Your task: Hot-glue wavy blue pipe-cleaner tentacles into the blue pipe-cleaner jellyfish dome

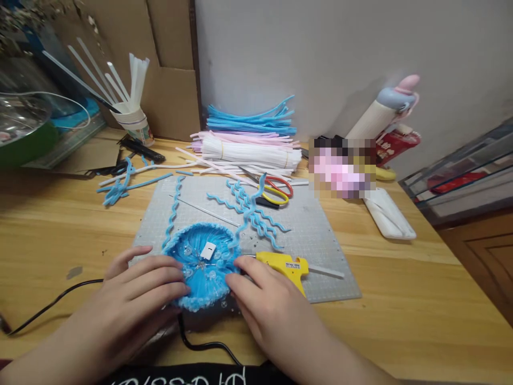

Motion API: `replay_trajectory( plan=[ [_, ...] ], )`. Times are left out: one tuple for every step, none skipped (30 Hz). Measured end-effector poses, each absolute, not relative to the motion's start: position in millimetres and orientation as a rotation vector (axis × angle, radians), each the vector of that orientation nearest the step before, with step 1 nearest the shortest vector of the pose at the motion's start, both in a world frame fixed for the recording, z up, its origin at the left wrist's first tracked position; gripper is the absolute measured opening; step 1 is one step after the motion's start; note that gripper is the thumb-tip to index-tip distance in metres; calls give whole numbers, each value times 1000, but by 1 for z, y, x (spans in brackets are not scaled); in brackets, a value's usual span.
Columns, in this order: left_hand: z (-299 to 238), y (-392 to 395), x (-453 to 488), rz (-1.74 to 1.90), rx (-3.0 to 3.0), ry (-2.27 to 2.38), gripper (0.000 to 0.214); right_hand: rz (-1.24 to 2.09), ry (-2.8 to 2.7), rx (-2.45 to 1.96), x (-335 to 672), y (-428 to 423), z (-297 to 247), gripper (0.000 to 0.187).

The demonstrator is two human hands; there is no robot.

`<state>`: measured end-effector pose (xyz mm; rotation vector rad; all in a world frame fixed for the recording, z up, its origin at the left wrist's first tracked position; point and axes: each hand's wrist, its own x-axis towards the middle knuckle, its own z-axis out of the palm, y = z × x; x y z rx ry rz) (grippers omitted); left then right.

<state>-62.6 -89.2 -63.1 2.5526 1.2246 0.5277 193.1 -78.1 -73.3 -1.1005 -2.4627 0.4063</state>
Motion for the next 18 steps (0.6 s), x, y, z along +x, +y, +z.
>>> replay_trajectory(
  plan=[
    [-65,-89,-62,578,2560,1235,17,386,-2463,-1099,193,-77,-75,27],
    [-67,-89,-62,623,2566,1244,17,370,-2458,-1097,192,-75,-76,28],
    [-69,-89,-61,655,2572,1249,18,362,-2450,-1096,192,-73,-77,28],
    [-71,-89,-61,678,2582,1250,18,362,-2441,-1095,192,-71,-78,28],
    [-73,-89,-60,700,2594,1252,20,371,-2435,-1093,192,-70,-78,28],
    [-74,-89,-60,720,2607,1254,21,381,-2431,-1092,192,-68,-79,27],
    [-75,-90,-60,736,2619,1253,22,387,-2430,-1088,192,-67,-79,27],
    [-76,-90,-60,738,2625,1256,23,389,-2433,-1086,192,-66,-79,26],
    [-75,-90,-60,732,2620,1260,21,386,-2437,-1085,191,-65,-79,25],
    [-74,-90,-60,718,2601,1258,18,379,-2442,-1085,190,-65,-79,25],
    [-71,-89,-59,701,2571,1252,13,368,-2449,-1082,189,-65,-78,25],
    [-67,-88,-59,688,2532,1252,9,356,-2460,-1079,188,-66,-77,25],
    [-63,-86,-59,682,2487,1264,8,341,-2473,-1072,187,-67,-75,26],
    [-58,-82,-58,681,2444,1289,9,320,-2489,-1067,186,-67,-74,26],
    [-54,-78,-56,688,2403,1332,9,298,-2503,-1062,185,-68,-72,26],
    [-51,-73,-54,693,2364,1386,10,275,-2515,-1058,184,-68,-70,26],
    [-49,-66,-50,686,2324,1432,12,253,-2525,-1054,183,-68,-69,27],
    [-48,-59,-47,670,2283,1461,16,233,-2532,-1049,182,-68,-68,27]
  ],
)
